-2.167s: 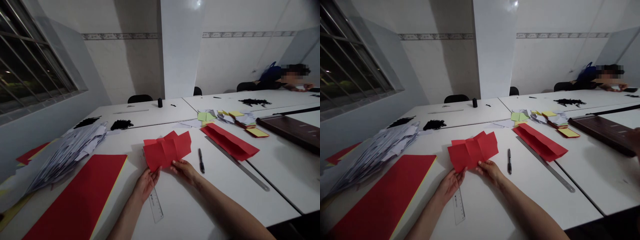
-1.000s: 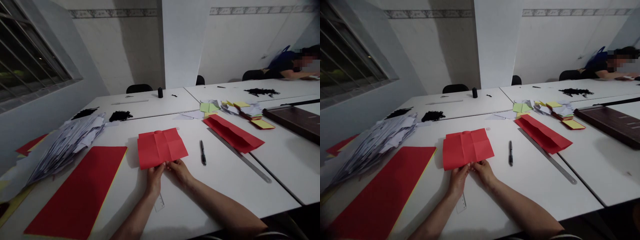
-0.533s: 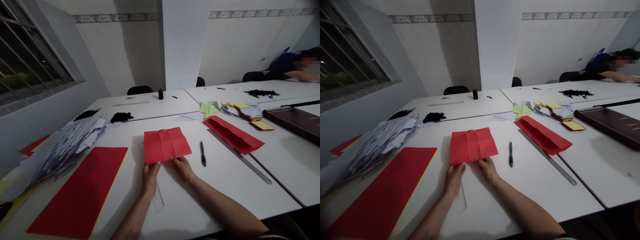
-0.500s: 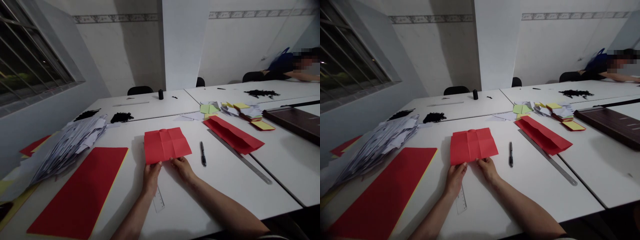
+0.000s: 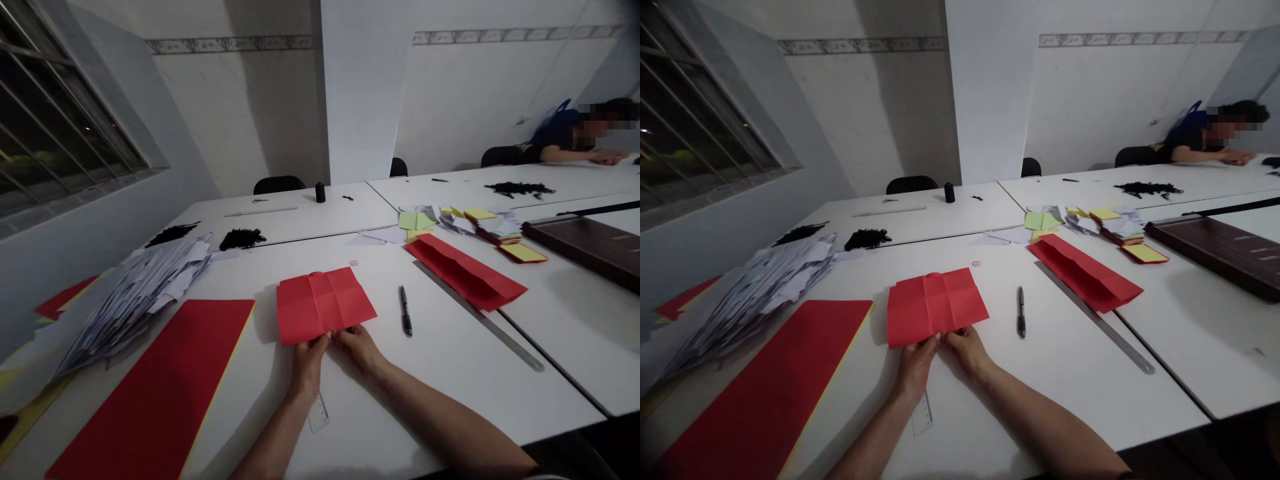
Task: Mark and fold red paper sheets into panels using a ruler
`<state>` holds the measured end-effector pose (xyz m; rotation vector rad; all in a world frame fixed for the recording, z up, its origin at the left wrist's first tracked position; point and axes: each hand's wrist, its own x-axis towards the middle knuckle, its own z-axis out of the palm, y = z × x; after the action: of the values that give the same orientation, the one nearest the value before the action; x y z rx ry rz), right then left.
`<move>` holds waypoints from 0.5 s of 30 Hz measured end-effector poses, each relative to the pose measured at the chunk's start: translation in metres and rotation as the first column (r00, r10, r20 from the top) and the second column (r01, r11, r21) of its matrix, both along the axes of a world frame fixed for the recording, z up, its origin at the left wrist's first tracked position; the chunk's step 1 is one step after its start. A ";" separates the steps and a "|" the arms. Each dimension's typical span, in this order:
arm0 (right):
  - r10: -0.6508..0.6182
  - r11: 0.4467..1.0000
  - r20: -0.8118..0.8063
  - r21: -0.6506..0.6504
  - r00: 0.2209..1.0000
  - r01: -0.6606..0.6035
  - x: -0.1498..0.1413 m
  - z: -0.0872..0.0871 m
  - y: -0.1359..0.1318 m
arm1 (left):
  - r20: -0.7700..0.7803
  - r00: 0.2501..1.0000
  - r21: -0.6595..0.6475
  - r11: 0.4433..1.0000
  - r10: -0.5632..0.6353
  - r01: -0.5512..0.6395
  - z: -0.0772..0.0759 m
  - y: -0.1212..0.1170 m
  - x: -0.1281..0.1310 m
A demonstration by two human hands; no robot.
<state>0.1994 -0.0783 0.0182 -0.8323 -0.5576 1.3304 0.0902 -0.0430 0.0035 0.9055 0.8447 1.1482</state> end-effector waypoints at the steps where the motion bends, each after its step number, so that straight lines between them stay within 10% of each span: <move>1: -0.003 1.000 -0.004 -0.006 1.000 0.003 0.000 -0.001 0.000 | -0.001 1.000 0.008 1.000 0.000 0.000 0.000 0.000 0.000; 15: -0.022 0.989 -0.025 -0.144 0.999 0.018 0.021 -0.007 0.004 | -0.030 0.995 -0.036 0.994 0.100 -0.101 0.011 0.005 -0.006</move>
<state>0.2207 -0.0740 0.0116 -0.9345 -0.4352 1.3734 0.0838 -0.0381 0.0141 0.8580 0.9408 1.2044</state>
